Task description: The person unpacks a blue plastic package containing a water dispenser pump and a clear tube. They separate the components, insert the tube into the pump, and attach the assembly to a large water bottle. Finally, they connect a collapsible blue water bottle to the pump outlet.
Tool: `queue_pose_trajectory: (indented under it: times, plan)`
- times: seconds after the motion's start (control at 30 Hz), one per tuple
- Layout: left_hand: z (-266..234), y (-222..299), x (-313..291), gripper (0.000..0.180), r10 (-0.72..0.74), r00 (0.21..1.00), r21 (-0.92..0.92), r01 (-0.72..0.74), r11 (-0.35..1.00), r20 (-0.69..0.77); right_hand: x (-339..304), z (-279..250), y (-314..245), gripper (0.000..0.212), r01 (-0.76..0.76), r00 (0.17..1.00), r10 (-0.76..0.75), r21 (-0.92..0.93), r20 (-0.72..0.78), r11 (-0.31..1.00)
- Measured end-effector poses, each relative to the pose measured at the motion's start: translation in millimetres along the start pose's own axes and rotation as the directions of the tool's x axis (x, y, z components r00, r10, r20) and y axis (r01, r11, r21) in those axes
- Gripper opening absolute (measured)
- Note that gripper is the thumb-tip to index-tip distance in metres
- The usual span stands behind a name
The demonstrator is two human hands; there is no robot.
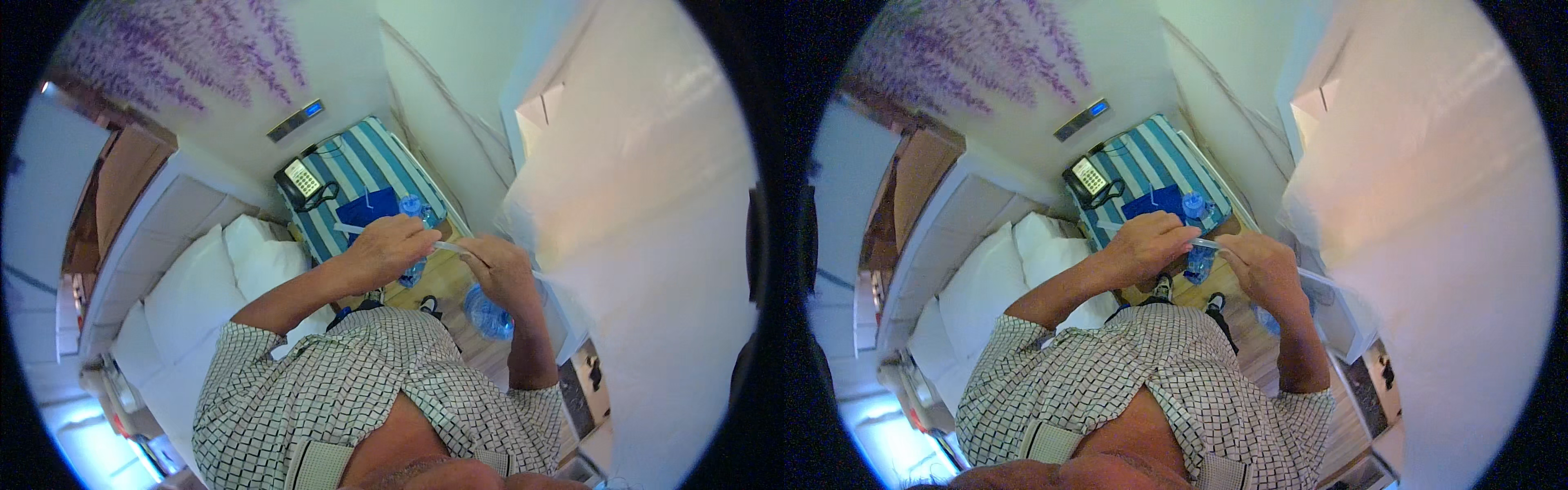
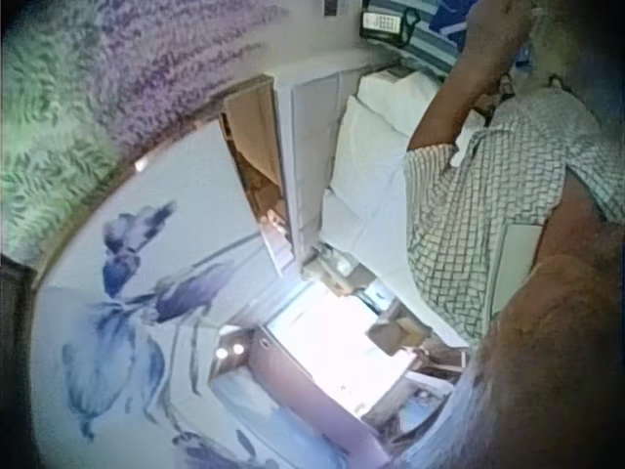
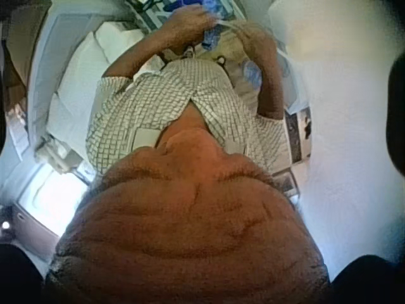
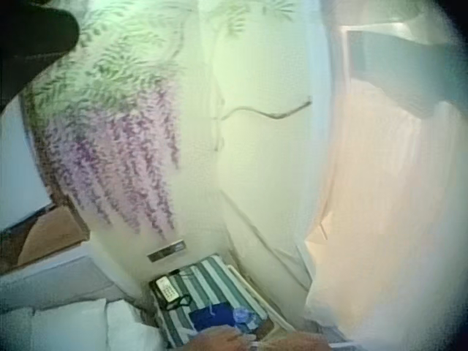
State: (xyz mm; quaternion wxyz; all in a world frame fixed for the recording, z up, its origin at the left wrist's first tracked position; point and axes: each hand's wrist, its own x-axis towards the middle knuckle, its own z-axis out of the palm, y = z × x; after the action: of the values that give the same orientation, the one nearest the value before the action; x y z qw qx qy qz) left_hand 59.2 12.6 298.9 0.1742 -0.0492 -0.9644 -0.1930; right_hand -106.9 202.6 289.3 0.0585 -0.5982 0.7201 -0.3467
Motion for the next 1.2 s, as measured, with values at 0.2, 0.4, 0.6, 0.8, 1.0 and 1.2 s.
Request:
queue_pose_trajectory:
  times: [0.2, 0.4, 0.6, 0.8, 1.0, 1.2]
  plan:
    - [-11, -17, -4, 0.021, 0.007, 0.997, 0.119, -0.016, 0.993, 0.072, -1, -7, 12, 0.020, -0.075, 0.995, 0.077, -0.037, 0.057, 0.997]
    - [-35, -46, -32, 0.024, -0.061, 0.990, 0.148, 0.042, 0.988, 0.124, -4, -12, 22, 0.019, -0.085, 0.995, 0.085, 0.003, 0.055, 0.996]
    - [-44, -49, -44, 0.022, -0.233, 0.964, -0.039, 0.239, 0.970, 0.133, -3, -16, 26, 0.020, -0.174, 0.981, 0.164, 0.094, 0.104, 0.980]
    - [-43, -50, -48, 0.024, -0.308, 0.948, -0.214, 0.319, 0.923, 0.084, -1, -13, 25, 0.020, -0.163, 0.984, 0.145, 0.180, 0.108, 0.970]
    - [-29, -51, -58, 0.024, -0.561, 0.824, -0.773, 0.410, 0.484, 0.086, 2, -10, 15, 0.021, -0.146, 0.987, 0.129, 0.210, 0.092, 0.967]
    - [13, -50, -46, 0.027, -0.723, 0.689, -0.994, -0.104, -0.032, -0.049, 5, 26, 5, 0.022, -0.107, 0.993, 0.119, 0.369, -0.009, 0.923]
